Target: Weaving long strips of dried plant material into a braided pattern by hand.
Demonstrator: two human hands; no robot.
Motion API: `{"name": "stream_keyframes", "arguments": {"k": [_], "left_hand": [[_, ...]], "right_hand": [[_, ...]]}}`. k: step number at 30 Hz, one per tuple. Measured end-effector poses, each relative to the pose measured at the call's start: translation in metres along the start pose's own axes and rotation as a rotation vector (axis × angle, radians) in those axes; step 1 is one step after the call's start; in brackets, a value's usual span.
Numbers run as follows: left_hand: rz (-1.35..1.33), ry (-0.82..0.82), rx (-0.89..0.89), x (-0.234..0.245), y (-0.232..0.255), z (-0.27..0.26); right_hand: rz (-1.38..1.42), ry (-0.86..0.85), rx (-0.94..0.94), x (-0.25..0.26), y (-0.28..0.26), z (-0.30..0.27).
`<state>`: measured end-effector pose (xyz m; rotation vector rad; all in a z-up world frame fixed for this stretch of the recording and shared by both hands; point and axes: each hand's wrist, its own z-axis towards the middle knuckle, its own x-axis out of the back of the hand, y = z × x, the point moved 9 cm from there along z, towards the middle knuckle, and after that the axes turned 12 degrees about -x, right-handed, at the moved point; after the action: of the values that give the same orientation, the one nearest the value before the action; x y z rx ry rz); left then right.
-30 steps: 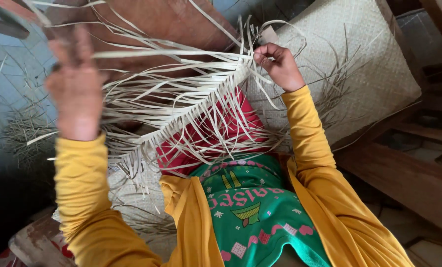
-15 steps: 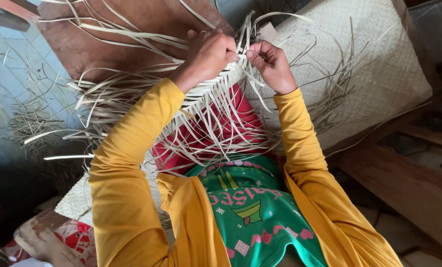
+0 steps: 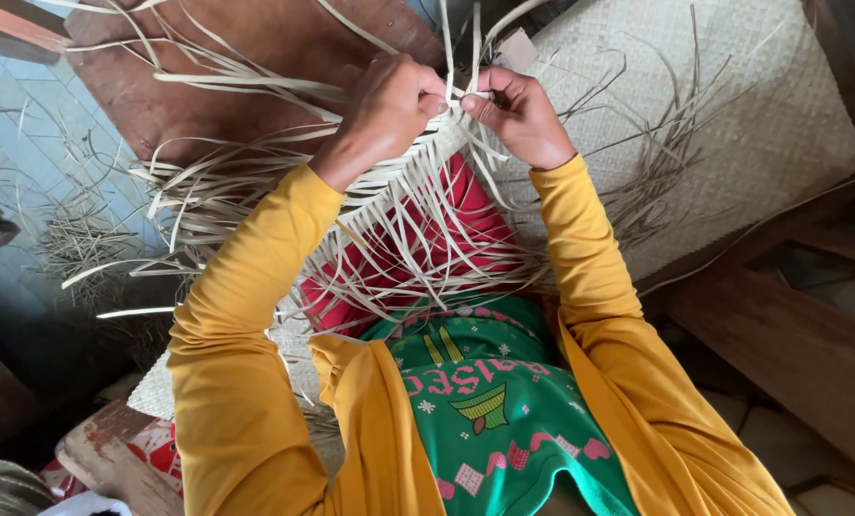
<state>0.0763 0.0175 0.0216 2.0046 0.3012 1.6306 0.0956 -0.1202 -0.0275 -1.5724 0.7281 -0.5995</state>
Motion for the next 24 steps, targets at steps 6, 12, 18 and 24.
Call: {"name": "stream_keyframes", "arguments": {"k": [6,12,18,24], "left_hand": [[-0.013,0.057,-0.059,-0.001,0.003,0.000],[0.036,0.020,-0.093,-0.006,0.011,-0.008],[0.123,0.124,-0.170,-0.002,0.023,-0.015],[0.113,0.148,-0.134,0.002,0.021,-0.014]], "right_hand": [[-0.031,0.191,0.031,0.005,0.008,0.003],[-0.197,0.424,0.158,0.012,-0.068,-0.034],[-0.097,0.142,-0.081,0.000,-0.028,0.004],[0.051,0.153,0.086,0.000,-0.039,-0.003]]}}
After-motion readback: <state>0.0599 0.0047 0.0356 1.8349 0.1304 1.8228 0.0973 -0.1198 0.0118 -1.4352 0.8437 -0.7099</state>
